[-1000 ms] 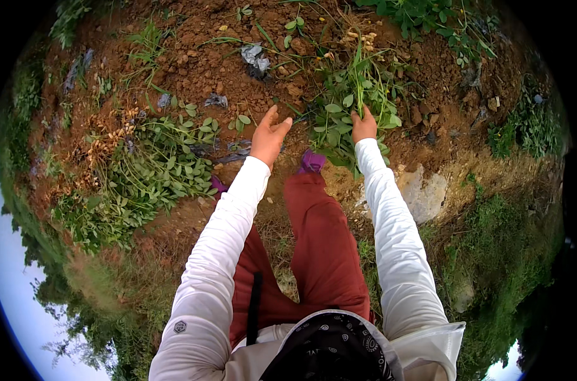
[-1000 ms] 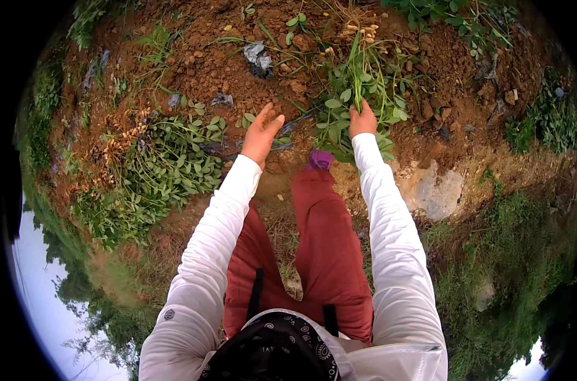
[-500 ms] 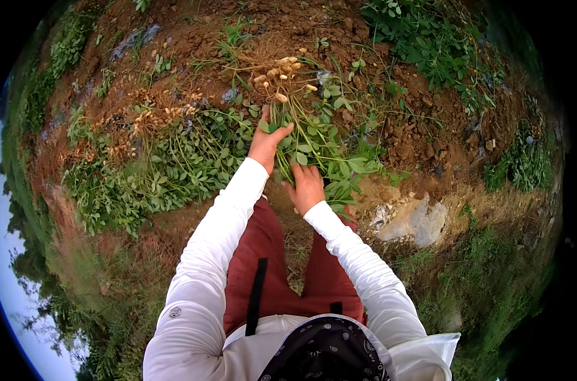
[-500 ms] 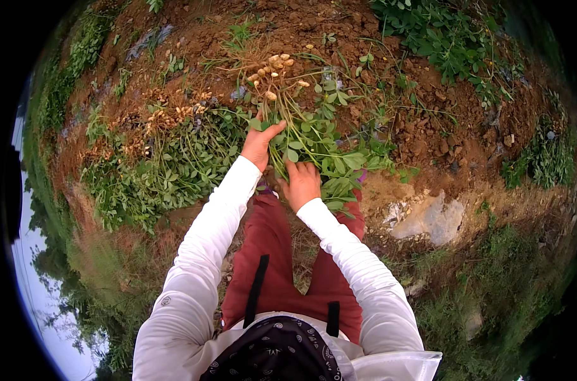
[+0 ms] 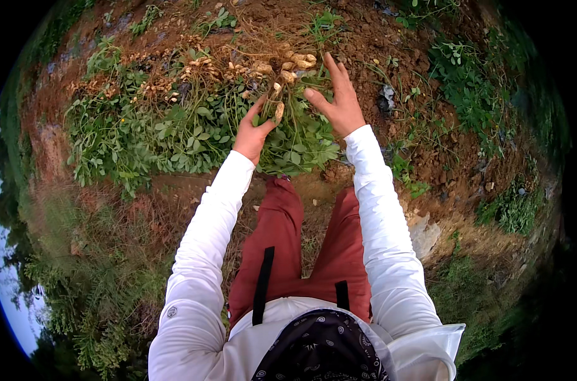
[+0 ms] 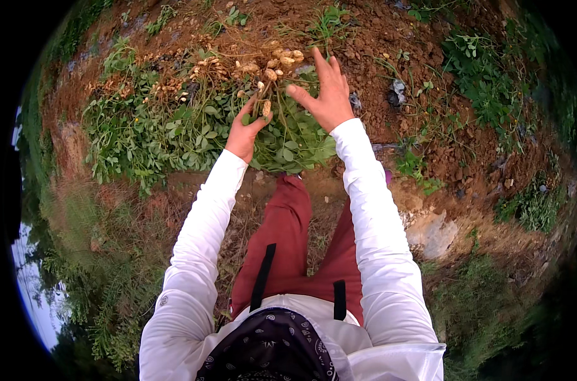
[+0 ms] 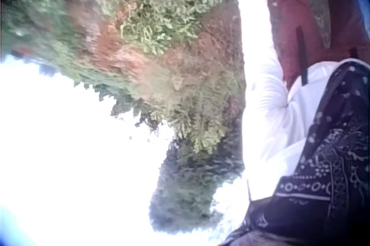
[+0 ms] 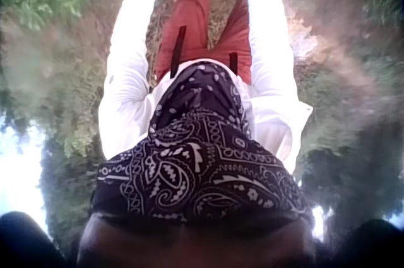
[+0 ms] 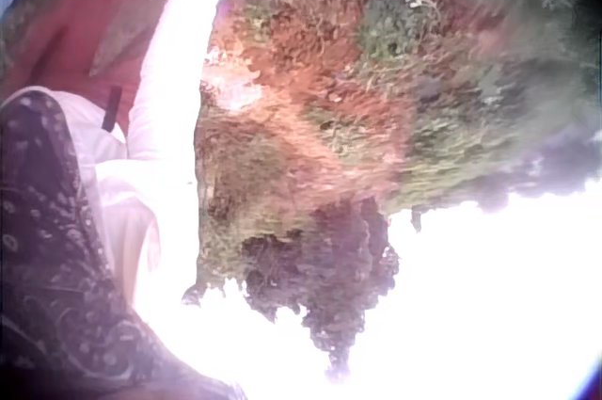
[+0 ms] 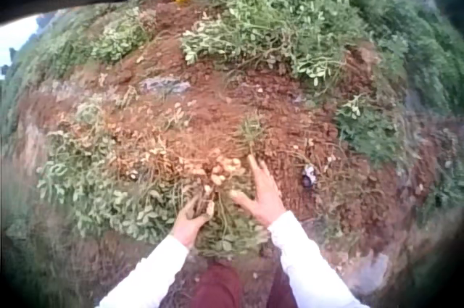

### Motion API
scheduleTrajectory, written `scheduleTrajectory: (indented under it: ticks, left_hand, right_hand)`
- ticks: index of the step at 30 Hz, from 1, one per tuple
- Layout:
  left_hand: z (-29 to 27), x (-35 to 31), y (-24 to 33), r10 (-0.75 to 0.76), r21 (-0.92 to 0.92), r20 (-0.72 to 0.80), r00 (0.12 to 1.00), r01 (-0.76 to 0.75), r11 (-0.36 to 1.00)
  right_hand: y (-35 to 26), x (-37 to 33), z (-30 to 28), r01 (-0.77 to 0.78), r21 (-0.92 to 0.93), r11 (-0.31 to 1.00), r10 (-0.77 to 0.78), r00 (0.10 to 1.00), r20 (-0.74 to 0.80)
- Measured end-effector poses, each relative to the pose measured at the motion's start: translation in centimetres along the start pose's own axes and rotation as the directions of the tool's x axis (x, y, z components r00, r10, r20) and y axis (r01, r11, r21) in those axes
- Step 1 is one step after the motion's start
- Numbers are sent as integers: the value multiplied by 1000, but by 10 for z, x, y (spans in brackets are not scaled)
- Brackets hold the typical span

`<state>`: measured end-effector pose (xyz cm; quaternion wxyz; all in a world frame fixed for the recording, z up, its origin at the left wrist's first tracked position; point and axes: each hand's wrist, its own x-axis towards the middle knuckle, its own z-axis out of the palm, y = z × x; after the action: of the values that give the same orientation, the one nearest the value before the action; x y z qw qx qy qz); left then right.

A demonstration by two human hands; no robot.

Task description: The person harvests peanut plants from a field by hand. They repeatedly pull the plants from the soil, shake off excess dirt, and gather them into a pile.

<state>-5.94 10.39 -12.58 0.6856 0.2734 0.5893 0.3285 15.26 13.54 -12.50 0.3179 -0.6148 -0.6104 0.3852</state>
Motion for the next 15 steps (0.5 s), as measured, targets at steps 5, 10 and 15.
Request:
scheduleTrajectory:
  ticks: [5,10,15]
  left_hand:
    - [-42,-9,3,-92,-357,-84,992,56,933]
    - [-84,-13,-18,-366,-596,15,930,302,744]
    - [-91,-41,-24,-271,-544,-28,962,212,812]
  right_hand:
    - [-19,-43,109,-161,305,939,11,898,440]
    - [-30,-85,154,-143,126,982,101,951,293]
    - [-49,-108,159,-126,32,991,105,921,375]
